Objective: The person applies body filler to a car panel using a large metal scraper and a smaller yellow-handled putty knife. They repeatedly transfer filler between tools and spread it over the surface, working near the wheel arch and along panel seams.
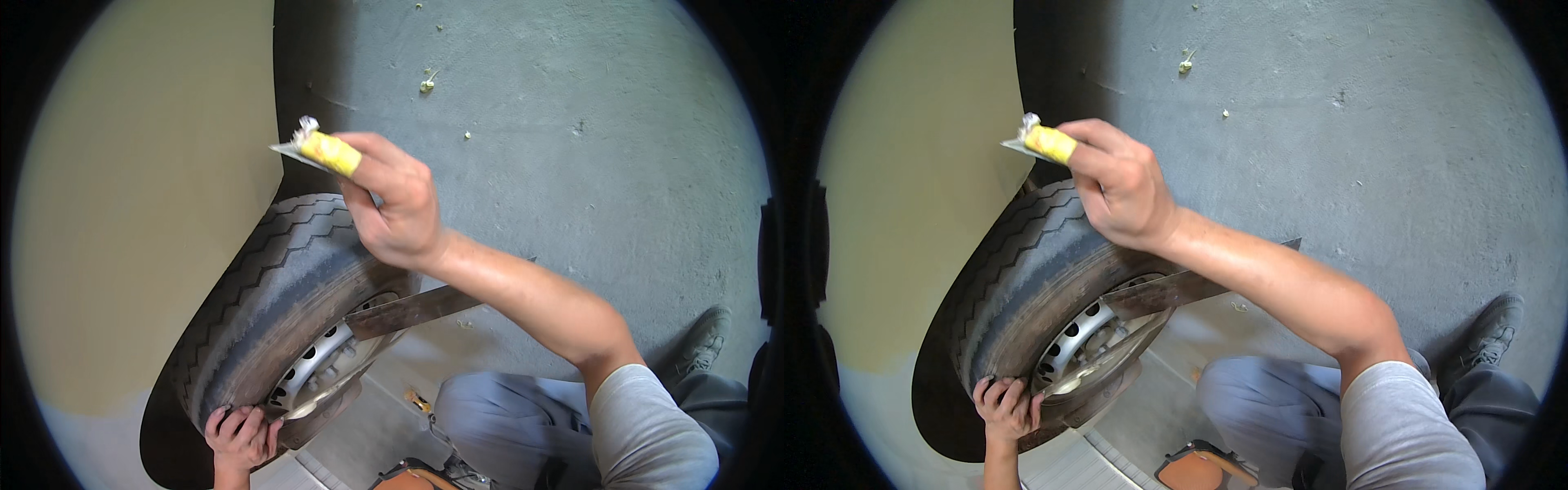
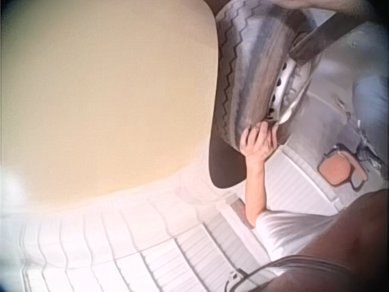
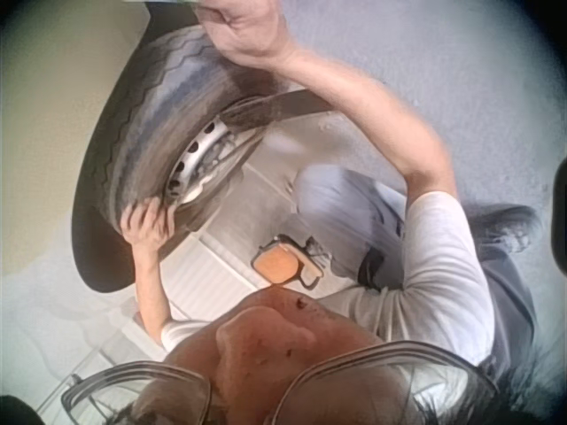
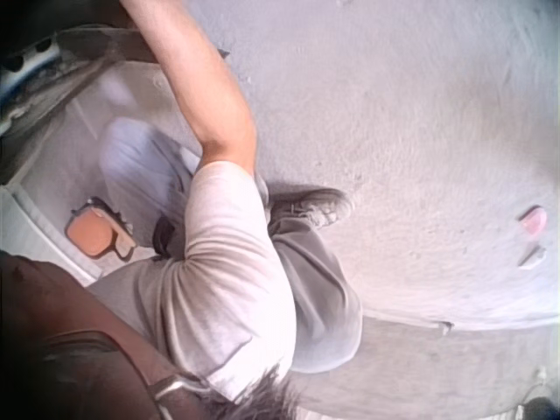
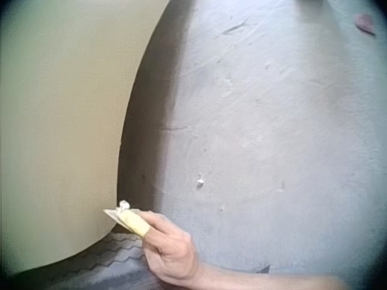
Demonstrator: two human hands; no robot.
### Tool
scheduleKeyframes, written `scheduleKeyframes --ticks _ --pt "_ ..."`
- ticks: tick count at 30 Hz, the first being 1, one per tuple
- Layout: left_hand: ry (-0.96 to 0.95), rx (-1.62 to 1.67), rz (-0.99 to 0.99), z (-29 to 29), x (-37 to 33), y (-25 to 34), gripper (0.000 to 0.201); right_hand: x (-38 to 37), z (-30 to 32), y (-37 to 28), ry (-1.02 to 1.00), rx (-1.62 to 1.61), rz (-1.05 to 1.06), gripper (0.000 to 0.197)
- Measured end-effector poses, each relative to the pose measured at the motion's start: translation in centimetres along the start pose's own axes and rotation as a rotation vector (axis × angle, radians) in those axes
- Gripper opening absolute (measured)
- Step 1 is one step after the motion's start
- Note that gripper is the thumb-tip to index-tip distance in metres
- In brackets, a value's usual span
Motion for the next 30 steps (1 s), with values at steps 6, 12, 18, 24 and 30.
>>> scheduleKeyframes --ticks 6,12,18,24,30 --pt "-0.001 0.027 -0.019 0.0 0.0 0.1 0.020 -4.0 -0.2 1.2 0.147 0.019 0.159 0.033" --pt "-0.010 0.016 -0.007 0.1 -0.1 0.0 0.021 -4.0 -1.3 1.8 0.074 0.000 0.175 0.039" --pt "-0.019 0.018 -0.011 0.1 -0.2 0.0 0.021 2.1 -3.2 0.6 -0.141 -0.105 0.062 0.042" --pt "-0.026 0.025 0.002 0.0 0.2 -0.1 0.022 2.4 -2.1 2.5 -0.080 -0.063 0.028 0.044" --pt "-0.004 0.026 -0.008 0.1 -0.1 0.0 0.021 3.3 -3.4 -0.4 -0.274 -0.064 0.148 0.043"
Point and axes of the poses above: each hand's wrist, its own x-axis away from the middle knuckle, its own z-axis out of the back of the hand, y = z × x, the point moved 8 cm from there along -x, towards the middle knuckle, and after that the axes turned 14 degrees about z, right-handed, at the moved point
